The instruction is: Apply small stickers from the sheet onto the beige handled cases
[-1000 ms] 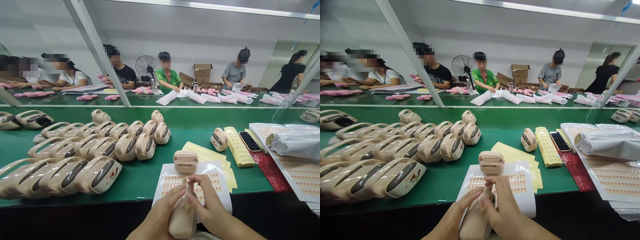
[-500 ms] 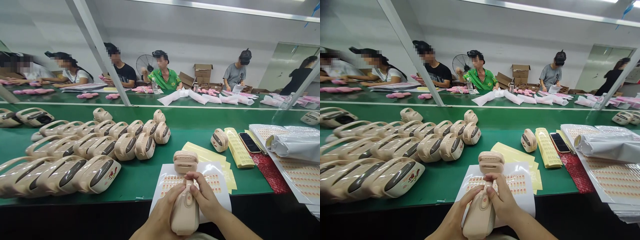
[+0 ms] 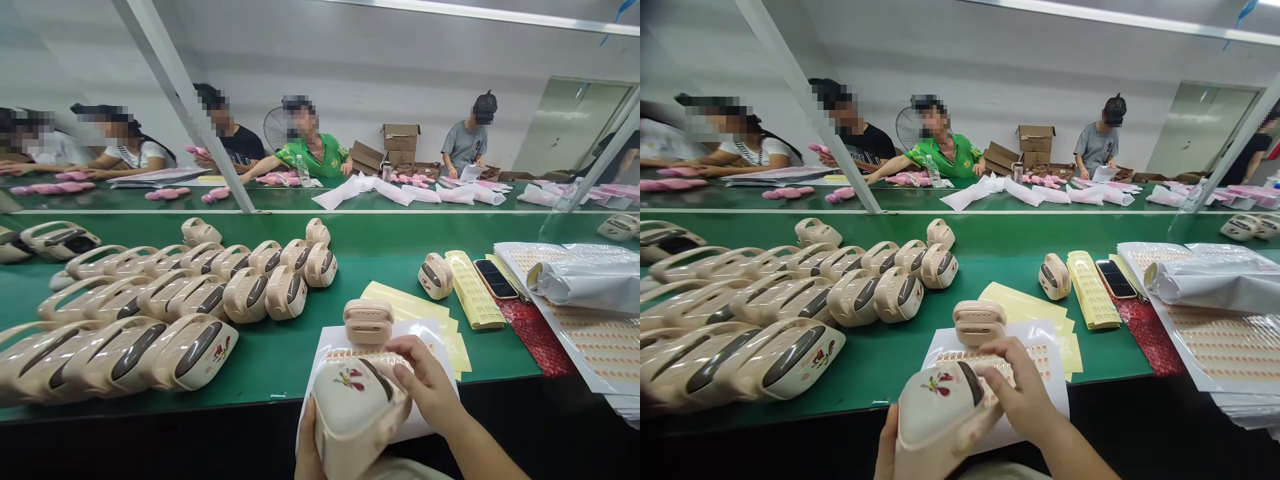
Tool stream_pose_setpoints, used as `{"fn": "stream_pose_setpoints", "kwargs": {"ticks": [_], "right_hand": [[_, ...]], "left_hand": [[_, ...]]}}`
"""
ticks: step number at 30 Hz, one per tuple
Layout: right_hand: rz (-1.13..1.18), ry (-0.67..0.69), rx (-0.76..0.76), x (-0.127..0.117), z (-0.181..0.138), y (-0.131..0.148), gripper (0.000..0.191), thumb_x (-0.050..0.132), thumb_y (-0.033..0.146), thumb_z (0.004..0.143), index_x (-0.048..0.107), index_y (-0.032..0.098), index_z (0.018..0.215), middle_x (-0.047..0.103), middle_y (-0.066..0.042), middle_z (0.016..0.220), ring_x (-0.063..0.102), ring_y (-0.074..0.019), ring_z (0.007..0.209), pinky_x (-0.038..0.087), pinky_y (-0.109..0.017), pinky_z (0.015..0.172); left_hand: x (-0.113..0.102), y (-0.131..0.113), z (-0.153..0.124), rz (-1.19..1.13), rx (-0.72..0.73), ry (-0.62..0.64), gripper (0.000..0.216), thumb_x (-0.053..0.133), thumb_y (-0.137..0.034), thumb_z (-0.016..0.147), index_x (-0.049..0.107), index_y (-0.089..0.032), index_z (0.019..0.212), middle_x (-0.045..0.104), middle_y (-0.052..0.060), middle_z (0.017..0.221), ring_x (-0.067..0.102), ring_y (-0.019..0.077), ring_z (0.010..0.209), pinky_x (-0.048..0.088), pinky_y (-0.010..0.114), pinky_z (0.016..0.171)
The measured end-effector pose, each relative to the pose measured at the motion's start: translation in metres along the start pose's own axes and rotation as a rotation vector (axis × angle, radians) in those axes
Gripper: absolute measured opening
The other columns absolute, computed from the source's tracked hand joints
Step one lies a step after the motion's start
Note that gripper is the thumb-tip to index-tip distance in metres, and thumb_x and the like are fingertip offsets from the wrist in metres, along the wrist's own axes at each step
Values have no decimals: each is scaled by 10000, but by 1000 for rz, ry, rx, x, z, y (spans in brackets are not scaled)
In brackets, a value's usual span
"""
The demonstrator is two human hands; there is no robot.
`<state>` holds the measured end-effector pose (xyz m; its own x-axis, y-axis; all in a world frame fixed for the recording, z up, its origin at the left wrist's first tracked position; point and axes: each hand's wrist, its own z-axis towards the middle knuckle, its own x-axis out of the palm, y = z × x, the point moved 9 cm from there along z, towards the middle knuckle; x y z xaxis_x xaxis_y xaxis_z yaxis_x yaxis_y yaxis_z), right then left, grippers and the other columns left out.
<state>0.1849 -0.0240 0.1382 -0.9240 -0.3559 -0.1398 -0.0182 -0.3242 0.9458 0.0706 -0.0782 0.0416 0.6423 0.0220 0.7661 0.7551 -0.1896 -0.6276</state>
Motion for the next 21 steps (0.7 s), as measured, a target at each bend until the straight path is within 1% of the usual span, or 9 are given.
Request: {"fn": "stream_pose_setpoints", "kwargs": {"ticks": [1,2,4,6,8,11,14,17,21], "right_hand": [[-48,7,-64,0,-5,7,203,461,363,877,546,225,1000,579,-57,970,555,-183,950,464,-334,841],[-93,30,-128,3,-11,15,167,485,331,867,543,227,984,586,-51,929,566,-177,902,482,-318,800],[-182,70,-263,10,-23,28,160,522,265,846,521,228,1001,587,-59,932,576,-179,888,502,-304,769],[-270,48,-392,15,-31,40,188,528,207,833,505,225,1019,581,-78,967,574,-192,933,508,-319,799],[-335,-6,-477,17,-35,47,179,499,165,838,511,222,1007,581,-81,946,583,-193,918,518,-334,807],[-390,-64,-529,19,-36,50,177,468,134,845,534,214,988,591,-74,891,597,-187,854,532,-343,801],[-426,-80,-562,20,-37,50,216,460,116,848,542,202,1028,598,-84,904,598,-188,859,535,-345,812],[-437,-84,-603,21,-40,50,253,445,97,852,532,193,1069,591,-96,927,589,-194,893,537,-347,812],[-416,-80,-619,21,-41,47,243,428,98,860,539,190,1055,585,-98,906,593,-196,880,549,-334,769]], "left_hand": [[2,6,0,-120,-57,17,542,330,-678,780,682,-312,968,701,10,1050,601,235,1029,477,354,868],[6,9,0,-212,-90,34,514,336,-651,799,695,-313,943,703,-4,1048,618,199,997,487,298,845],[14,10,-1,-319,-127,55,458,370,-601,821,695,-308,953,689,-18,1083,633,137,945,485,207,808],[21,9,-2,-346,-146,59,452,381,-592,824,694,-297,962,681,-14,1099,644,100,875,484,160,772],[25,8,-3,-322,-148,51,446,393,-603,814,693,-307,960,688,-14,1077,643,88,840,485,147,757],[25,6,-3,-270,-132,39,424,411,-588,812,689,-311,971,696,0,1041,637,119,872,500,189,767],[26,7,-2,-301,-122,38,455,406,-597,805,702,-286,955,695,21,1048,631,152,903,503,234,784],[26,6,-1,-345,-107,32,479,406,-605,798,700,-267,969,700,7,1040,624,135,926,475,198,819],[26,-1,-1,-252,-42,61,435,390,-592,813,700,-317,947,701,-28,1041,636,126,892,489,181,779]]}}
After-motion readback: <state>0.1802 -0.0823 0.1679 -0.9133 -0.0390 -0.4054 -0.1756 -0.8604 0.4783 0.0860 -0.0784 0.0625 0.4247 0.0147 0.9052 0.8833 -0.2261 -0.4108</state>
